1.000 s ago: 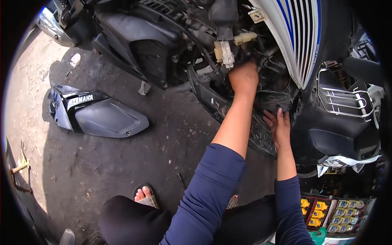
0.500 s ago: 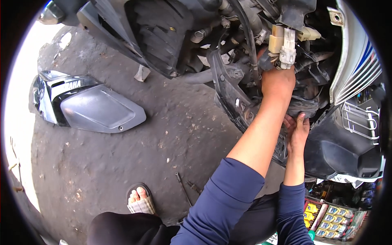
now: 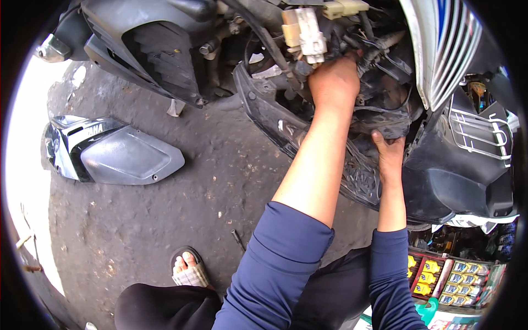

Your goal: Repairing or maintaining internal components of a motorcycle using hand tools.

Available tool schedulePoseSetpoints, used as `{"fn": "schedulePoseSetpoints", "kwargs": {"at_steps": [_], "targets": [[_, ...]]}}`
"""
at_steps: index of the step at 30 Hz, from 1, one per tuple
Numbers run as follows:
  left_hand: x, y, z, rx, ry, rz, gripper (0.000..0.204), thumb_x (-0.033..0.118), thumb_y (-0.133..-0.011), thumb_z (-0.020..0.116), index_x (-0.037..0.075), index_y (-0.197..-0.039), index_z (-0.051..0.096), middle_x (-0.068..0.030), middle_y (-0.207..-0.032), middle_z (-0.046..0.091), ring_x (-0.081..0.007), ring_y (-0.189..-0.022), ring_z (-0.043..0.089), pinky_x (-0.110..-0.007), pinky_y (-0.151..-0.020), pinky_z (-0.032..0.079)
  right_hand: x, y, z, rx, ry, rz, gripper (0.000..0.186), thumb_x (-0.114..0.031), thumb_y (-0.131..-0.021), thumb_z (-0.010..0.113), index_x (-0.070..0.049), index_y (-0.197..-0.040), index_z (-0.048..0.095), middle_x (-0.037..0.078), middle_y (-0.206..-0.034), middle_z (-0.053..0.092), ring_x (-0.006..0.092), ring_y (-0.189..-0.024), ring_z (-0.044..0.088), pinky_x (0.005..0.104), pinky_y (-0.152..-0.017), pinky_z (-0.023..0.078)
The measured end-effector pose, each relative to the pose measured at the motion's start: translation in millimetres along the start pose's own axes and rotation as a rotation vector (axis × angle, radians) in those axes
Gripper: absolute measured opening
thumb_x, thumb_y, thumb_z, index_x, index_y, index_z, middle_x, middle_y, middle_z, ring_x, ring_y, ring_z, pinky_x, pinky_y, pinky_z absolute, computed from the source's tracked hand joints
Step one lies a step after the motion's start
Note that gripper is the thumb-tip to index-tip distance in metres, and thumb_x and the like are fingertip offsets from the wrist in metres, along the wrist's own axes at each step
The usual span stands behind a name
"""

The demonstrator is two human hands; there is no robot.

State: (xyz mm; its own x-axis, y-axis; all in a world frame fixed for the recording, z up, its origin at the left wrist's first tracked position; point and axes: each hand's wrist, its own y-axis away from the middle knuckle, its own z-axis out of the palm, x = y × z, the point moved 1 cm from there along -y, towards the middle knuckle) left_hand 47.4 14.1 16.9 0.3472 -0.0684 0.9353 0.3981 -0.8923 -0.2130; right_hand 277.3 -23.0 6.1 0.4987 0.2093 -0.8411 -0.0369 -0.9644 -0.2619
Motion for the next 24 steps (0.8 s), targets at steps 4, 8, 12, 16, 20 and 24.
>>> {"fn": "schedulePoseSetpoints", "kwargs": {"at_steps": [4,8,12,16,20,24], "targets": [[4.4,4.8,5.3,0.113,-0.014,0.027,0.027,0.028,-0.095,0.046,0.020,-0.104,0.071,-0.0096,-0.098,0.070,-0.0292,-0.092,0.067,-0.039,-0.078,0.053,10.6,-3.1,-5.0,0.004,-0.191,0.137,0.075,-0.014,-0.070,0.085,0.000,-0.131,0.043,0.009,-0.128,0.053,0.0197,-0.114,0.052,0.0336,-0.099,0.040],[1.0,-4.3,0.4,0.118,-0.288,0.156,0.025,0.027,-0.094,0.049,0.020,-0.102,0.071,-0.0097,-0.097,0.070,-0.0288,-0.091,0.067,-0.039,-0.077,0.054,4.4,-4.0,-2.1,-0.039,-0.316,0.197,0.070,-0.013,-0.072,0.083,0.003,-0.129,0.045,0.009,-0.125,0.057,0.0178,-0.114,0.053,0.0307,-0.101,0.038],[-4.1,-6.3,31.6,0.094,-0.207,0.093,0.023,0.024,-0.092,0.051,0.020,-0.101,0.071,-0.0094,-0.101,0.069,-0.0270,-0.094,0.067,-0.038,-0.078,0.054,-1.8,5.8,-4.1,-0.043,-0.178,0.070,0.063,-0.013,-0.077,0.080,0.004,-0.127,0.047,0.010,-0.123,0.059,0.0177,-0.113,0.054,0.0300,-0.101,0.037],[-18.9,-24.9,46.2,0.097,-0.148,0.159,0.024,0.024,-0.092,0.051,0.016,-0.097,0.072,-0.0105,-0.101,0.069,-0.0282,-0.097,0.066,-0.038,-0.081,0.053,17.5,-5.0,-12.8,-0.072,-0.166,0.056,0.056,-0.015,-0.082,0.075,0.000,-0.128,0.047,0.008,-0.124,0.059,0.0189,-0.112,0.055,0.0342,-0.100,0.040],[-12.3,-21.7,43.0,0.168,-0.116,0.032,0.029,0.027,-0.092,0.050,0.010,-0.094,0.073,-0.0132,-0.101,0.069,-0.0302,-0.097,0.065,-0.039,-0.084,0.052,25.0,-9.7,-17.6,-0.143,-0.226,0.128,0.054,-0.019,-0.085,0.073,-0.006,-0.131,0.047,0.005,-0.126,0.058,0.0209,-0.116,0.054,0.0434,-0.099,0.041],[-12.5,-21.5,18.1,-0.093,-0.187,0.039,0.039,0.034,-0.094,0.044,0.006,-0.093,0.072,-0.0170,-0.101,0.068,-0.0333,-0.096,0.066,-0.040,-0.084,0.052,9.8,-6.6,-11.0,-0.091,-0.341,0.105,0.071,-0.018,-0.075,0.082,0.003,-0.132,0.045,0.009,-0.126,0.057,0.0205,-0.115,0.053,0.0336,-0.102,0.039]]}}
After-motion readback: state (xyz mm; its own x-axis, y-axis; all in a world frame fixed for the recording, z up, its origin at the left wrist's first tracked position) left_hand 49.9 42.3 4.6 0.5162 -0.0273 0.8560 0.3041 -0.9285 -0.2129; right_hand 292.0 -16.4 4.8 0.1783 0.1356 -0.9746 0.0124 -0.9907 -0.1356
